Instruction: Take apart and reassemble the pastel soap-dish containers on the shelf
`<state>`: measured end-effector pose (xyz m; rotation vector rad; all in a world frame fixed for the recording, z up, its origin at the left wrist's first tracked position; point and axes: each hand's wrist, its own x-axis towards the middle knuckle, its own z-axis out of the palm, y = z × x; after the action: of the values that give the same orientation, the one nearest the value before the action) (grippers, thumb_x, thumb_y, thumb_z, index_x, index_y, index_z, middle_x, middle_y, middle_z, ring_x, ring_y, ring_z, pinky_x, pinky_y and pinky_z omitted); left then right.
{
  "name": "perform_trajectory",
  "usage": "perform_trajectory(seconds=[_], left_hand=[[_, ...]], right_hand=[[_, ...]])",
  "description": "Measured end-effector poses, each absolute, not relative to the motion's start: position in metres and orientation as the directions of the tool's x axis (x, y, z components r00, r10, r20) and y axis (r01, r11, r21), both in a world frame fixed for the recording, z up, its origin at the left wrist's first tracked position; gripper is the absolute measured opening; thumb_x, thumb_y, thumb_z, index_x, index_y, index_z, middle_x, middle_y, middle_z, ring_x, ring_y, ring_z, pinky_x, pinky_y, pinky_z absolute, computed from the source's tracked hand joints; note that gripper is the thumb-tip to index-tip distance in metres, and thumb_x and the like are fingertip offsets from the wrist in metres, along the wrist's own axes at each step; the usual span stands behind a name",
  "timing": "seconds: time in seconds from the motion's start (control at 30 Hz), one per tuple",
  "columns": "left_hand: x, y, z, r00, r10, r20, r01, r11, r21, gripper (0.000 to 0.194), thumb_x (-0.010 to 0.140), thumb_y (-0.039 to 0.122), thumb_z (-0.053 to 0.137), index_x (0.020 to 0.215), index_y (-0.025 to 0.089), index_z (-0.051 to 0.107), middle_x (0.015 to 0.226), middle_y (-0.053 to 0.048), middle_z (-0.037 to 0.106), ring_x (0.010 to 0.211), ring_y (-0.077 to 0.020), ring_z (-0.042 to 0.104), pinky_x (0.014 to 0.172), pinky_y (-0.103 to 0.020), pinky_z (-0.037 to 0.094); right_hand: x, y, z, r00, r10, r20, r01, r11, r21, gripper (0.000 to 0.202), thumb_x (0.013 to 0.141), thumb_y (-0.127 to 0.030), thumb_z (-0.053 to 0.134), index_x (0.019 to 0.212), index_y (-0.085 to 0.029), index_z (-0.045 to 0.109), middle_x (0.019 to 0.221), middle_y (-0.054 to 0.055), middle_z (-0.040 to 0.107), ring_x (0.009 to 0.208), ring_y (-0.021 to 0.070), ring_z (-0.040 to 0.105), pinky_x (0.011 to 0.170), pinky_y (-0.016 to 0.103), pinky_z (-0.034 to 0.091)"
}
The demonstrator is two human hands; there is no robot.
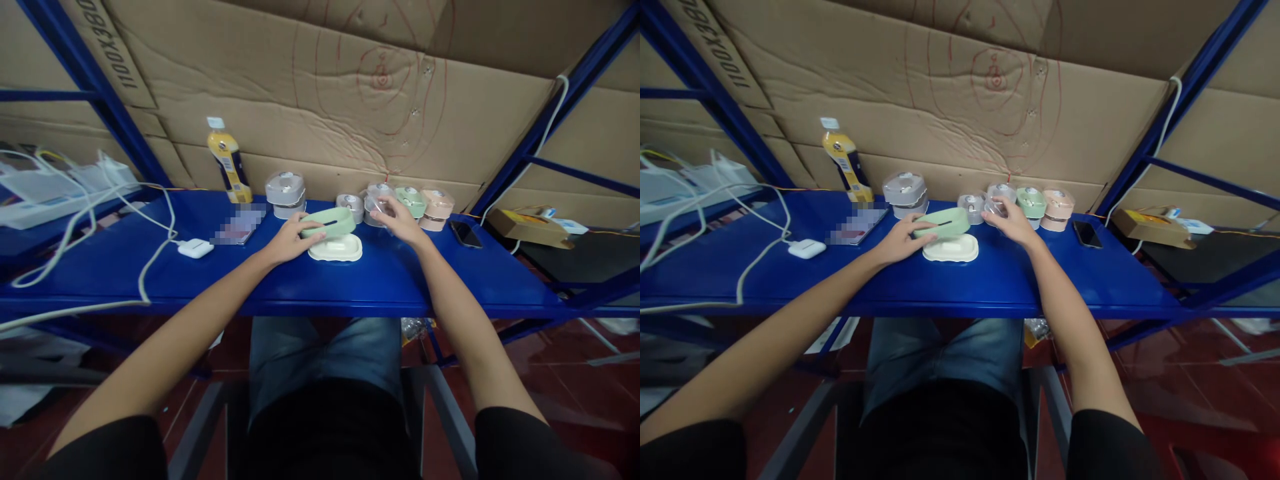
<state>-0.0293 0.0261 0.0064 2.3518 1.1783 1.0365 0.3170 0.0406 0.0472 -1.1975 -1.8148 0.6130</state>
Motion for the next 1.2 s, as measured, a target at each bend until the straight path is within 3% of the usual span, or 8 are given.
perform_trajectory(seconds=[0.1,0.27,0.43,0.6,0.8,1.07,1.2], left_hand=[[-0.034,0.032,0.006,0.299,0.839,0.454,0.63,-0.531,0.567,0.051,0.097,0.059,0.073,0.13,0.021,0.085,0.129,-0.017,0.067,0.138,-0.04,0.062,0.127,-0.062,0.047],[-0.036,0.035,0.003,0.268,0.879,0.394,0.7,-0.459,0.548,0.051,0.096,0.057,0.075,0.132,0.022,0.083,0.119,-0.015,0.071,0.137,-0.0415,0.062,0.123,-0.063,0.049],[-0.032,0.029,0.005,0.344,0.828,0.442,0.634,-0.552,0.542,0.064,0.095,0.059,0.076,0.147,0.021,0.072,0.141,-0.016,0.07,0.142,-0.0388,0.062,0.126,-0.058,0.047],[-0.021,0.017,0.006,0.411,0.791,0.453,0.539,-0.612,0.579,0.103,0.08,0.065,0.088,0.163,0.019,0.049,0.164,-0.023,0.058,0.151,-0.0443,0.058,0.127,-0.061,0.046],[-0.015,0.015,0.003,0.458,0.773,0.439,0.46,-0.628,0.627,0.118,0.069,0.064,0.096,0.164,0.019,0.042,0.15,-0.022,0.067,0.14,-0.0438,0.067,0.119,-0.059,0.053],[-0.009,0.012,0.004,0.502,0.753,0.426,0.492,-0.654,0.575,0.128,0.066,0.064,0.098,0.167,0.015,0.037,0.172,-0.029,0.049,0.157,-0.0502,0.052,0.129,-0.062,0.045],[-0.009,0.012,0.002,0.514,0.743,0.429,0.481,-0.664,0.573,0.132,0.065,0.065,0.1,0.169,0.017,0.035,0.17,-0.028,0.051,0.156,-0.0505,0.054,0.127,-0.062,0.047]], right_hand=[[0.317,0.039,0.048,-0.185,0.912,0.365,0.551,0.404,-0.73,0.084,0.079,-0.075,0.083,0.145,-0.025,0.067,0.123,0.012,0.077,0.115,0.0345,0.073,0.105,0.056,0.061],[0.312,0.035,0.046,-0.275,0.912,0.303,0.624,0.41,-0.666,0.078,0.078,-0.062,0.087,0.143,-0.023,0.071,0.137,0.013,0.077,0.127,0.0389,0.071,0.116,0.062,0.056],[0.308,0.029,0.049,-0.384,0.873,0.301,0.6,0.484,-0.637,0.083,0.074,-0.055,0.09,0.148,-0.023,0.07,0.154,0.014,0.071,0.141,0.0395,0.067,0.124,0.061,0.05],[0.297,0.02,0.054,-0.518,0.768,0.376,0.498,0.629,-0.597,0.091,0.074,-0.056,0.094,0.155,-0.026,0.068,0.164,0.013,0.066,0.151,0.0392,0.061,0.127,0.062,0.049],[0.268,0.018,0.051,-0.636,0.672,0.379,0.486,0.731,-0.479,0.089,0.072,-0.055,0.098,0.153,-0.029,0.071,0.158,0.012,0.072,0.149,0.0371,0.064,0.128,0.06,0.047],[0.253,0.017,0.051,-0.682,0.633,0.367,0.486,0.767,-0.419,0.087,0.076,-0.059,0.096,0.153,-0.027,0.072,0.15,0.012,0.075,0.142,0.0367,0.068,0.125,0.057,0.049],[0.253,0.02,0.047,-0.687,0.635,0.355,0.494,0.765,-0.413,0.086,0.077,-0.059,0.096,0.154,-0.028,0.071,0.141,0.012,0.076,0.133,0.0374,0.071,0.12,0.058,0.053]])
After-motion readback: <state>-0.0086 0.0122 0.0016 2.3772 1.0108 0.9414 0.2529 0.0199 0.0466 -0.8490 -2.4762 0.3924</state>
